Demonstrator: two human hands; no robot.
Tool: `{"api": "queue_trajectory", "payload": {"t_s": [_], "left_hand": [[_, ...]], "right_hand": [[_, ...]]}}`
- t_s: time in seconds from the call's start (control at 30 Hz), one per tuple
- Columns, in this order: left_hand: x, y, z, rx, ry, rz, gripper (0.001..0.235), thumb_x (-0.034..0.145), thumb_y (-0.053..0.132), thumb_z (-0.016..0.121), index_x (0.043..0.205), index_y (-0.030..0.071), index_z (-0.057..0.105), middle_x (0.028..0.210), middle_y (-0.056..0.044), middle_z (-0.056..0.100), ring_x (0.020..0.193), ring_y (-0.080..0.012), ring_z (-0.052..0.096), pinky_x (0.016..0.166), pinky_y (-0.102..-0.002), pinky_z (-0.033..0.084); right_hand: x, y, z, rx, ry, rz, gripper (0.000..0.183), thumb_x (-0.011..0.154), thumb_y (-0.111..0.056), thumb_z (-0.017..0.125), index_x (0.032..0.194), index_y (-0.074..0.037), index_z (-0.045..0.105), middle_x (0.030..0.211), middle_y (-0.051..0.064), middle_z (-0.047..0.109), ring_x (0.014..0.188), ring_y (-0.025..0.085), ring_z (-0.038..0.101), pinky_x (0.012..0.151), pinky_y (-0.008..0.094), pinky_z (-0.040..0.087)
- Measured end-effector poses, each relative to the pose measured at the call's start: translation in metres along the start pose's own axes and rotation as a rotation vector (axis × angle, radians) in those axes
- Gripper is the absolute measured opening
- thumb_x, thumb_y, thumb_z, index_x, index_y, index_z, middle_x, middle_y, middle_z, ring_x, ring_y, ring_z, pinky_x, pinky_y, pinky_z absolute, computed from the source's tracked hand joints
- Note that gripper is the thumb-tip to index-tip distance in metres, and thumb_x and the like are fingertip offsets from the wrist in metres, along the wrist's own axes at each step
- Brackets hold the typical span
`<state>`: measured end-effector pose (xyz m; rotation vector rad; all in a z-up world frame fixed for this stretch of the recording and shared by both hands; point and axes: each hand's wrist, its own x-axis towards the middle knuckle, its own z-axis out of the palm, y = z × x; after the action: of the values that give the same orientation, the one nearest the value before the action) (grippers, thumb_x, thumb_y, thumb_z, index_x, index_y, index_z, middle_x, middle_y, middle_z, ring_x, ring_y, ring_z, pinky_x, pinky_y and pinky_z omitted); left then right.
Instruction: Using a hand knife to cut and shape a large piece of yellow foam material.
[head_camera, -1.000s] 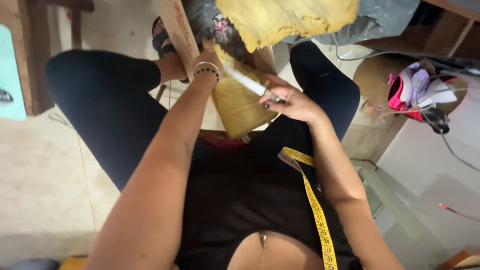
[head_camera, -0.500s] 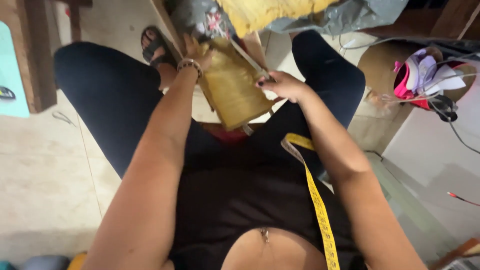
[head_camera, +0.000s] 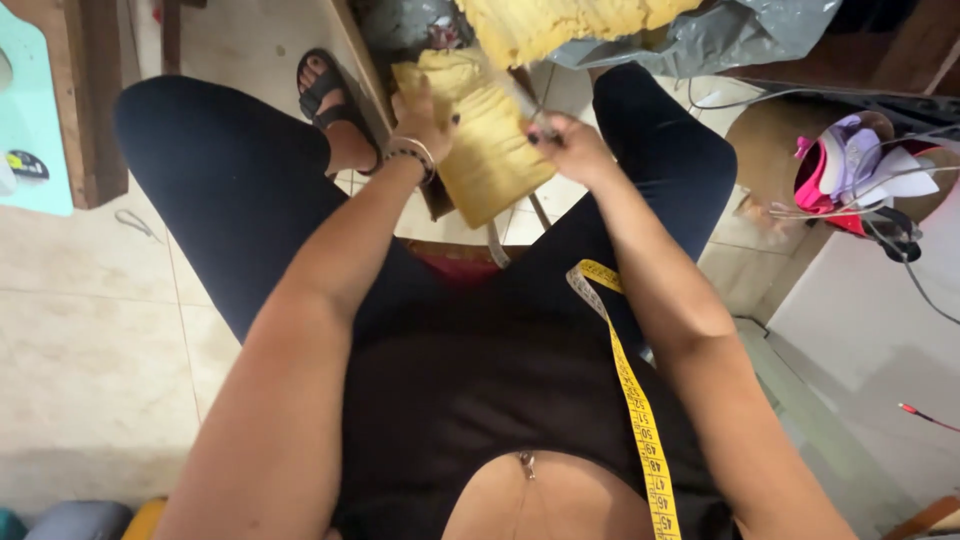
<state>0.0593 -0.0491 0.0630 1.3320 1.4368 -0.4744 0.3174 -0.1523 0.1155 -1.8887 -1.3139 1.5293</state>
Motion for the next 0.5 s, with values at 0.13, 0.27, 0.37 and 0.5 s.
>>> {"api": "queue_trajectory", "payload": {"t_s": [0.13, 0.27, 0.37, 0.5], "left_hand": [[-0.044, 0.038, -0.021, 0.430, -0.195, 0.080, 0.081, 0.096, -0.006, 0.043, 0.164, 0.031, 0.018, 0.171, -0.011, 0.003, 0.143, -0.0443, 0.037, 0.112, -0.056, 0.046], [-0.011, 0.018, -0.002, 0.400, -0.075, 0.262, 0.063, 0.095, 0.032, 0.062, 0.151, 0.012, 0.043, 0.155, -0.019, 0.038, 0.130, -0.0415, 0.051, 0.111, -0.053, 0.043], [-0.018, 0.046, -0.017, 0.269, 0.244, 0.517, 0.071, 0.096, 0.035, 0.062, 0.154, 0.006, 0.036, 0.158, -0.027, 0.035, 0.149, -0.0389, 0.027, 0.114, -0.058, 0.033], [-0.049, 0.118, -0.061, 0.060, 0.576, 0.690, 0.095, 0.086, 0.025, 0.092, 0.155, 0.006, 0.029, 0.155, -0.021, 0.045, 0.139, -0.0332, 0.052, 0.115, -0.041, 0.051]], "right_hand": [[-0.001, -0.011, -0.004, -0.243, 0.065, -0.173, 0.017, 0.099, -0.014, 0.069, 0.112, -0.022, 0.076, 0.120, 0.003, 0.072, 0.110, 0.022, 0.067, 0.095, 0.032, 0.049], [-0.022, -0.073, -0.023, -0.285, 0.244, -0.533, 0.022, 0.106, -0.019, 0.064, 0.114, 0.001, 0.069, 0.121, 0.017, 0.070, 0.113, 0.034, 0.068, 0.096, 0.042, 0.053], [-0.035, -0.087, -0.044, -0.305, 0.625, -0.589, 0.018, 0.096, -0.018, 0.077, 0.094, -0.001, 0.071, 0.103, 0.015, 0.065, 0.099, 0.033, 0.064, 0.083, 0.041, 0.051], [-0.035, -0.111, -0.087, -0.104, 0.997, -0.425, 0.015, 0.094, -0.018, 0.073, 0.098, -0.008, 0.061, 0.089, 0.003, 0.063, 0.081, 0.016, 0.058, 0.074, 0.030, 0.048]]}}
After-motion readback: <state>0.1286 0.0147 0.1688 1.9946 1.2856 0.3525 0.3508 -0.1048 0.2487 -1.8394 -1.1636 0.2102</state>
